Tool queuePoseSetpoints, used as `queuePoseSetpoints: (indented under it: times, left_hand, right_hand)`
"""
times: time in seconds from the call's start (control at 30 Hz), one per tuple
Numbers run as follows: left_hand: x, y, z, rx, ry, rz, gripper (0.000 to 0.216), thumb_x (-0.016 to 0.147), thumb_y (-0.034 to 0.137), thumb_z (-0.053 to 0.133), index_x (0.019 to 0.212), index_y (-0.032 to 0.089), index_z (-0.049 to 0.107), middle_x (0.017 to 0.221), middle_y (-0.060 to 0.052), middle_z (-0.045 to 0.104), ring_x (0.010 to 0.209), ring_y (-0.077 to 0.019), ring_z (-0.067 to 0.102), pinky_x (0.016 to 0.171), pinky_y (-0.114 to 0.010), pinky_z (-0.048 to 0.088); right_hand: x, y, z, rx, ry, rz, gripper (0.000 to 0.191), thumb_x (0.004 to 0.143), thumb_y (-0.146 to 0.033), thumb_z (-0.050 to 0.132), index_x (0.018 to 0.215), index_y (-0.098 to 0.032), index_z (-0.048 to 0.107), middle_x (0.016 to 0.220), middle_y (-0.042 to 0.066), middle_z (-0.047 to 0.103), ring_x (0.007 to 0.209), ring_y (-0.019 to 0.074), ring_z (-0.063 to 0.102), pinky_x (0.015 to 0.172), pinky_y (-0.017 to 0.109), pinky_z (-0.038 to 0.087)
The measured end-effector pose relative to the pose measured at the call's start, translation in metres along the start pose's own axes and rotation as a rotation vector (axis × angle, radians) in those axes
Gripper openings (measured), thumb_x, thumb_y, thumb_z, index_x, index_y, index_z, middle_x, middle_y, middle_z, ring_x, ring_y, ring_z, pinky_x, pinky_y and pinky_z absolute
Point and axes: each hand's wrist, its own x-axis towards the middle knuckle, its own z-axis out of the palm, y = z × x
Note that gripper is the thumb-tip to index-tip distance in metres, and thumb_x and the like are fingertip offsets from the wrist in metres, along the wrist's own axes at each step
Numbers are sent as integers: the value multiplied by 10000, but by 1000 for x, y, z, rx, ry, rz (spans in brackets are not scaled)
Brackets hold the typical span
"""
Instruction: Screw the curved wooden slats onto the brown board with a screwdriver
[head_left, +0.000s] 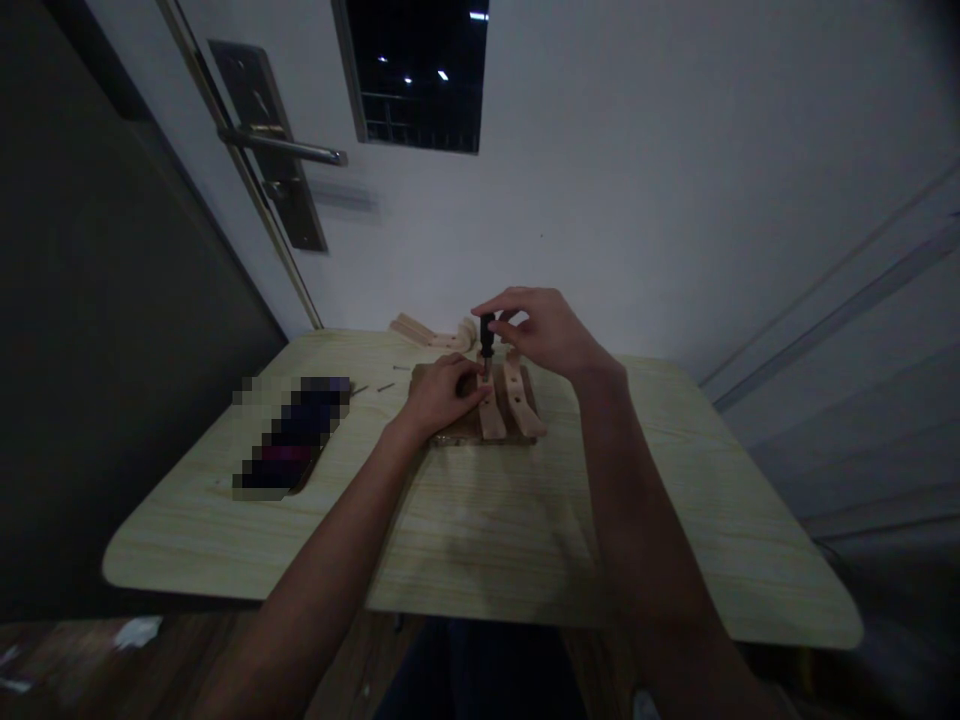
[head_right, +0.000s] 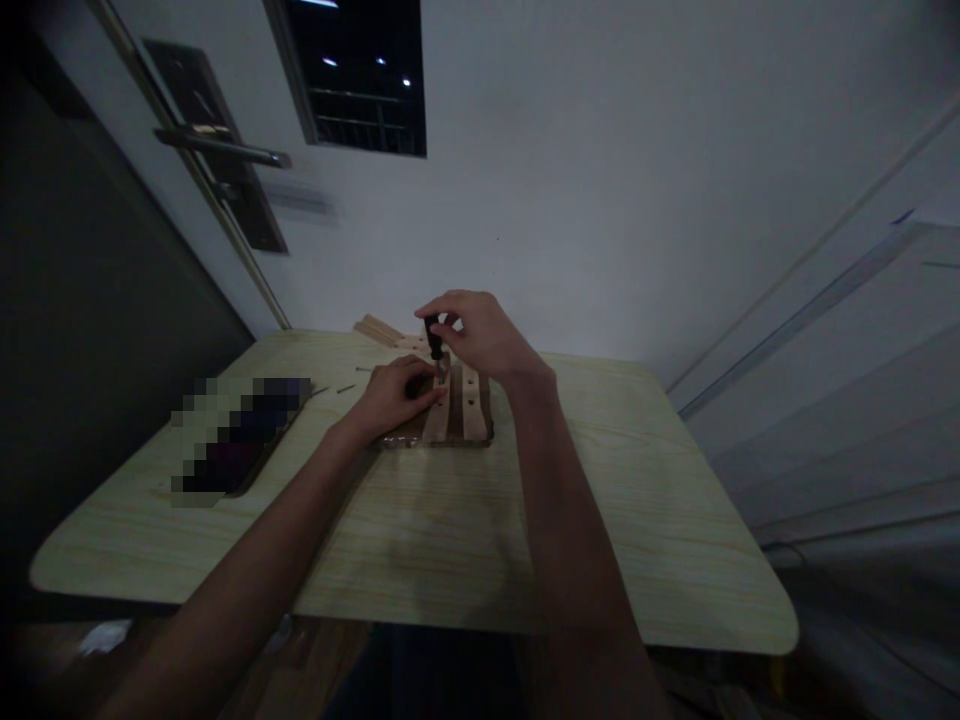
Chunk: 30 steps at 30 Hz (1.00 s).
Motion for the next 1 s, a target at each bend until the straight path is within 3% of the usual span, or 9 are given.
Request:
queuePoseSetpoints:
  times: [0.13,0.3,0.43,0.7,0.87,1.0]
  left_hand:
    - [0,1,0,9,-6,-7,269,870,385,631,1025,171,681,1023,-78,677,983,-236,636,905,-386,505]
    - [0,3,-1,10,-5,-7,260,867,387,630,1016,180,676,1039,-75,676,982,-236,633,916,-401,505]
    - [0,2,-1,6,-2,-4,248,865,379,634,1009,180,674,1048,-80,677,981,-236,630,910,-401,505]
    - [0,1,-1,3,-6,-5,286,872,403,616,1024,170,684,1046,-84,674,978,-238,631,906,-382,499]
    - [0,2,-1,4,-12,-5,295,873,400,610,1042,172,687,1014,-74,672,952,-231,634,893,-370,498]
    - [0,2,-2,0,-17,-9,275,873,384,613,1040,179,687,1022,-72,676,959,-233,633,901,-384,498]
  right_hand:
    - [1,-4,2,-77,45,4,139,764,-112,673,895,-156,697,848,25,666,635,101,545,668,266,473]
    - [2,-6,4,-120,50,-30,96,773,-137,702,830,-183,639,777,-6,605,662,112,536,649,260,431]
    - [2,-5,5,-124,83,-5,171,756,-188,749,761,-201,579,823,-5,598,670,112,534,638,265,434]
    - [2,-3,4,-4,30,-9,18,797,-193,679,785,-178,679,807,14,695,745,134,605,710,275,490]
    - [-1,0,-1,91,-48,16,208,843,-172,590,984,-170,743,989,64,740,855,148,648,743,277,511]
    - [-1,4,-2,32,11,27,203,815,-176,633,985,-182,744,904,36,723,785,133,616,733,269,492]
